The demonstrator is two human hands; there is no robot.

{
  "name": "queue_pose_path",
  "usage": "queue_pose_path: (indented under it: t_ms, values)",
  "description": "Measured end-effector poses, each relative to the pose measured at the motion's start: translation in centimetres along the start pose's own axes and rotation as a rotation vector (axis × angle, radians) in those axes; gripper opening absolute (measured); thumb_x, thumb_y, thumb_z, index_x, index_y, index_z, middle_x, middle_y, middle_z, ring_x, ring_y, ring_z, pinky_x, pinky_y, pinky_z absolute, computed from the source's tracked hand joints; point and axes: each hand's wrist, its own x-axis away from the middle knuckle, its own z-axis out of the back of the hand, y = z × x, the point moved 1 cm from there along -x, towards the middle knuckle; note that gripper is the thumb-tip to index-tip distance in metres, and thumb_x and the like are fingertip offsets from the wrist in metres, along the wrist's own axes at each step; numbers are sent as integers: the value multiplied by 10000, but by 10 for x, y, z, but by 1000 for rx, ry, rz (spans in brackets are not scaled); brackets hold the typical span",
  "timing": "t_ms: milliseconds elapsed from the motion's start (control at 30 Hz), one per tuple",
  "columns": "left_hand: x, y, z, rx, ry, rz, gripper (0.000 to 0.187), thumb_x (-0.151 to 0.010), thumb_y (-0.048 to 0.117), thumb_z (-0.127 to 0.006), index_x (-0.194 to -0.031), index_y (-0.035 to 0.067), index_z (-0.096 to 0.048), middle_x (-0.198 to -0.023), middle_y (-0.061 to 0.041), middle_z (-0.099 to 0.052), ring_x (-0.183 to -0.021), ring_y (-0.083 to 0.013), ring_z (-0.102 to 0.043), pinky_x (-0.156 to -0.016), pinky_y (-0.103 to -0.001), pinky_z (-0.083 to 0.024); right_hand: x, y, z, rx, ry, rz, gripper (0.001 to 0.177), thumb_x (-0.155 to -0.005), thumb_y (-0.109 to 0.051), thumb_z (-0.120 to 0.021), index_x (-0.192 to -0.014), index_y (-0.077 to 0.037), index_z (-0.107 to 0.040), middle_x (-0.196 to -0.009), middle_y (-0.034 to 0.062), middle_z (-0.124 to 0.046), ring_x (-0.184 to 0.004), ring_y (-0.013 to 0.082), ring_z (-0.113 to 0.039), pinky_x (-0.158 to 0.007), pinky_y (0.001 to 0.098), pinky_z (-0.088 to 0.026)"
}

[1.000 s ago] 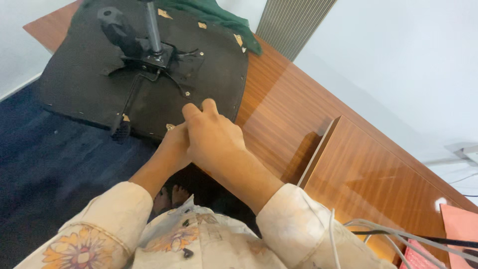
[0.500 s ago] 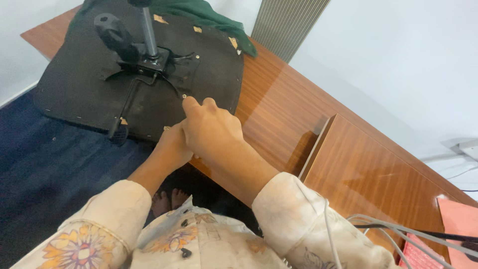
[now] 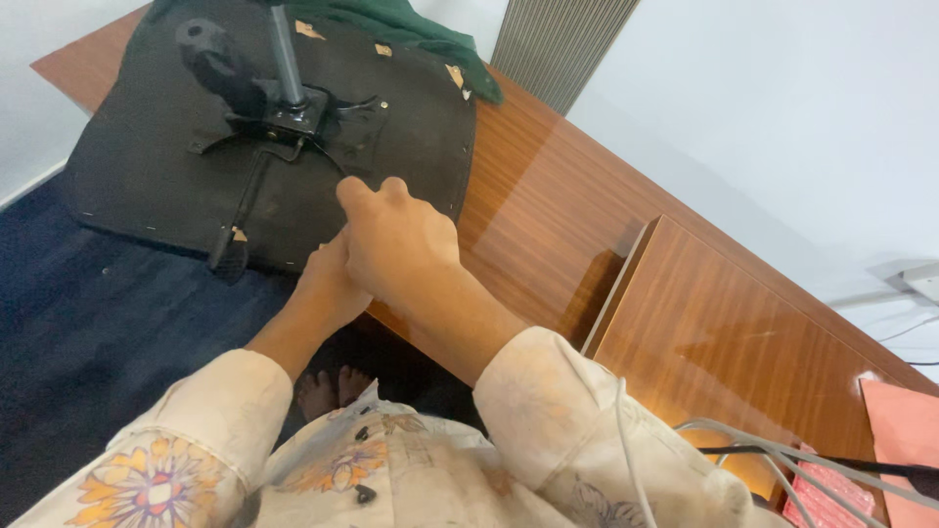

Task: The person uses a screwdriver to tighten screws on the underside of an overturned chair base. They systematically work through multiple screw locations, rotating the chair slightly to access different areas.

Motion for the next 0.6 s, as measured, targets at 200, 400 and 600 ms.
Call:
queue_pose_path:
  t_ms: [200,400,600]
  values:
    - [19,16,-37,167,-254,291,797,-905,337,-707,-1440,-20,-237,-1248,-226,-711,-1132,-340,-705,-942,-410,-546,-36,4,3,12,-97,-115,347,-873,-233,-680,-1189,-137,-571,-1112,185,-649,-1005,394,-707,-784,510,-595]
    - [36,59,-70,103,-652,-248,623,-906,362,-688,-1349,-21,-477,-1368,-210,-649,-1224,-302,-687,-1035,-380,-521,-68,11,9,20,-122,-67,353,-872,-181,-618,-1221,-149,-580,-1138,124,-702,-1105,345,-681,-884,501,-557]
    - [37,106,-67,38,-793,-336,604,-914,371,-676,-1353,-4,-500,-1369,-198,-656,-1233,-297,-682,-1045,-377,-514,-84,11,8,47,-147,-56,387,-871,-189,-609,-1254,-141,-583,-1191,107,-703,-1156,330,-661,-912,498,-550]
